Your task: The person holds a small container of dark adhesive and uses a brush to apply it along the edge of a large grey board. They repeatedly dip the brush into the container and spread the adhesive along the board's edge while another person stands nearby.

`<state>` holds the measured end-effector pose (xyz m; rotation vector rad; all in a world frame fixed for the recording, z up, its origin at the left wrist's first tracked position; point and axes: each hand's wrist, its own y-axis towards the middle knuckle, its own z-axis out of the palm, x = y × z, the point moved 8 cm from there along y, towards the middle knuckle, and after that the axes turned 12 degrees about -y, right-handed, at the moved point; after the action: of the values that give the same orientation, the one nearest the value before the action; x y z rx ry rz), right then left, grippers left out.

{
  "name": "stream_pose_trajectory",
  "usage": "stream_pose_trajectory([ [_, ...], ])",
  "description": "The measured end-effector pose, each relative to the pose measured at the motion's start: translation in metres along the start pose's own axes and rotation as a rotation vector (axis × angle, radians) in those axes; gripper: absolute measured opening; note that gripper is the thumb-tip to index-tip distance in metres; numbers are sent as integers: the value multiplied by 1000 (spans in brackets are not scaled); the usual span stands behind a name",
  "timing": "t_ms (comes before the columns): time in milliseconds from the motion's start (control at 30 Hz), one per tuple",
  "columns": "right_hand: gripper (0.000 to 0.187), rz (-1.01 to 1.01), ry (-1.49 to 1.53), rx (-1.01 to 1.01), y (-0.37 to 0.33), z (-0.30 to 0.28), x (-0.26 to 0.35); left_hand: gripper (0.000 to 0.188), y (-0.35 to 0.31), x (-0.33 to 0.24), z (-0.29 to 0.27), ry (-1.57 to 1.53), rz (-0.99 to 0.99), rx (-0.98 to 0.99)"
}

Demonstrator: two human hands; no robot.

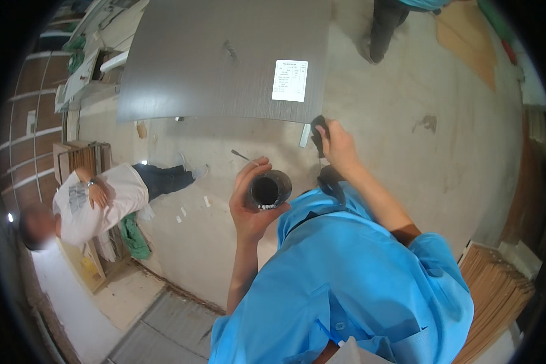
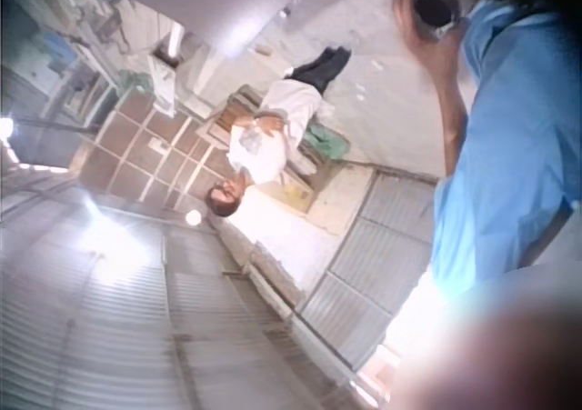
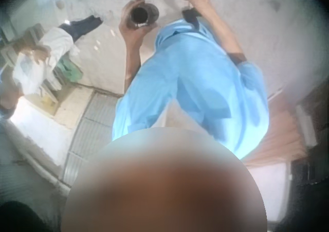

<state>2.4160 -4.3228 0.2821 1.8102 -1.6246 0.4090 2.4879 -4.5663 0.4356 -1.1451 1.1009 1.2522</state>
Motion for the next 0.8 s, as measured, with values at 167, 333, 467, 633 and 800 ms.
stream_pose_trajectory([
  [167,31,304,-72,240,-27,-8,-44,76,-53,1,-2,30,60,-92],
  [333,33,50,-86,153,3,-24,5,76,-119,17,10,-1,-20,-206],
  [467,34,-141,-365,158,-5,9,2,74,-155,23,27,-56,-36,-205],
  [633,21,144,-10,464,-70,23,-59,71,-177,17,46,165,26,-137],
  [800,21,687,1087,732,-119,-19,-17,71,-165,27,74,42,87,-87],
])
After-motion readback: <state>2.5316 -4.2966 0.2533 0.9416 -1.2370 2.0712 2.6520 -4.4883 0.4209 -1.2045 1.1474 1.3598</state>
